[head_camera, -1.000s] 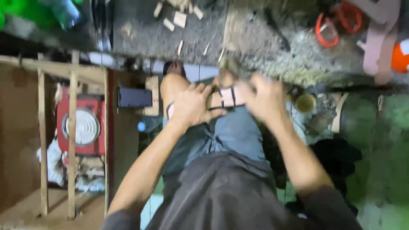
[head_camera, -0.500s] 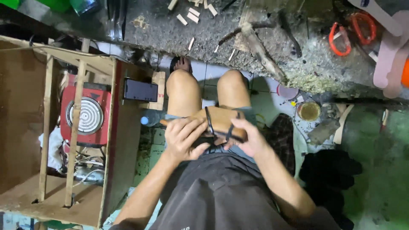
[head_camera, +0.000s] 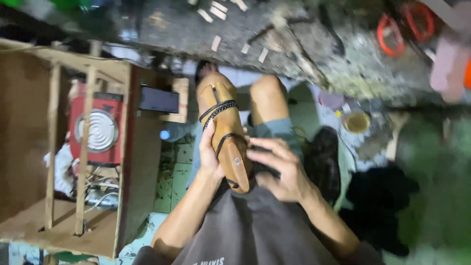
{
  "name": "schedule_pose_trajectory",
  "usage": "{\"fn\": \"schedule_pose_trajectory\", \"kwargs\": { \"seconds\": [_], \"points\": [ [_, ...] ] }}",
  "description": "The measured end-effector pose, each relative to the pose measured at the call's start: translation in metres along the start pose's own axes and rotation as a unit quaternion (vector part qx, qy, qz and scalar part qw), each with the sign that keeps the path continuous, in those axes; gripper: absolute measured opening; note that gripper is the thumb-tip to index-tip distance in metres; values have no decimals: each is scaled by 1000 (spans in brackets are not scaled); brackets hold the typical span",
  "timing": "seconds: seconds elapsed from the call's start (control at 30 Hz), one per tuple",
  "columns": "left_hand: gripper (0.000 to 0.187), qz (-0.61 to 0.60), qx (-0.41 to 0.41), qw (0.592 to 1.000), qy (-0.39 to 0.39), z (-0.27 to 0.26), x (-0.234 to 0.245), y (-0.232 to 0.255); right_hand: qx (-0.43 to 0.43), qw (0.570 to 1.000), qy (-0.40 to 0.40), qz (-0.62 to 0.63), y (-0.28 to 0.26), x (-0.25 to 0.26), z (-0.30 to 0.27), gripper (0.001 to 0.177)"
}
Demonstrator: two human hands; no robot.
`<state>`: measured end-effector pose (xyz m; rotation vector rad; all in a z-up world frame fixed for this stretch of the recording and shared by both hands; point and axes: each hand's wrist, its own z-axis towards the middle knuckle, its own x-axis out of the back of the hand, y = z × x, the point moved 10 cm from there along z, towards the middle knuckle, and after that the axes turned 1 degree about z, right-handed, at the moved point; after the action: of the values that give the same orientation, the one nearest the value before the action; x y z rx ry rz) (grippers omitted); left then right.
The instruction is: The person is lasting a sandal by pulling straps over a wooden last and securing them with a hammer.
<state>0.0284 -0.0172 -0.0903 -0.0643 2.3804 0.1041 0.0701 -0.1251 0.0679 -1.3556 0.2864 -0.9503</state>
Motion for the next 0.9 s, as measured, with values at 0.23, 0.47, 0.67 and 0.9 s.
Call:
{"fn": "schedule_pose_trajectory", "kwargs": {
  "seconds": [0.23, 0.47, 0.67, 0.9],
  "points": [
    [57, 189, 190, 963, 33, -1, 52, -84, -92, 992, 89, -5, 27, 35, -20, 11],
    [51, 263, 221, 938, 42, -2, 65, -94, -148, 979, 133, -37, 25, 44, -38, 7],
    [69, 551, -33, 828, -101, 21, 1, -32, -278, 947, 144, 74, 58, 47, -64, 9],
    [34, 744, -451, 478, -121, 49, -195, 58, -214, 967, 136, -26, 20, 50, -39, 17]
  ]
}}
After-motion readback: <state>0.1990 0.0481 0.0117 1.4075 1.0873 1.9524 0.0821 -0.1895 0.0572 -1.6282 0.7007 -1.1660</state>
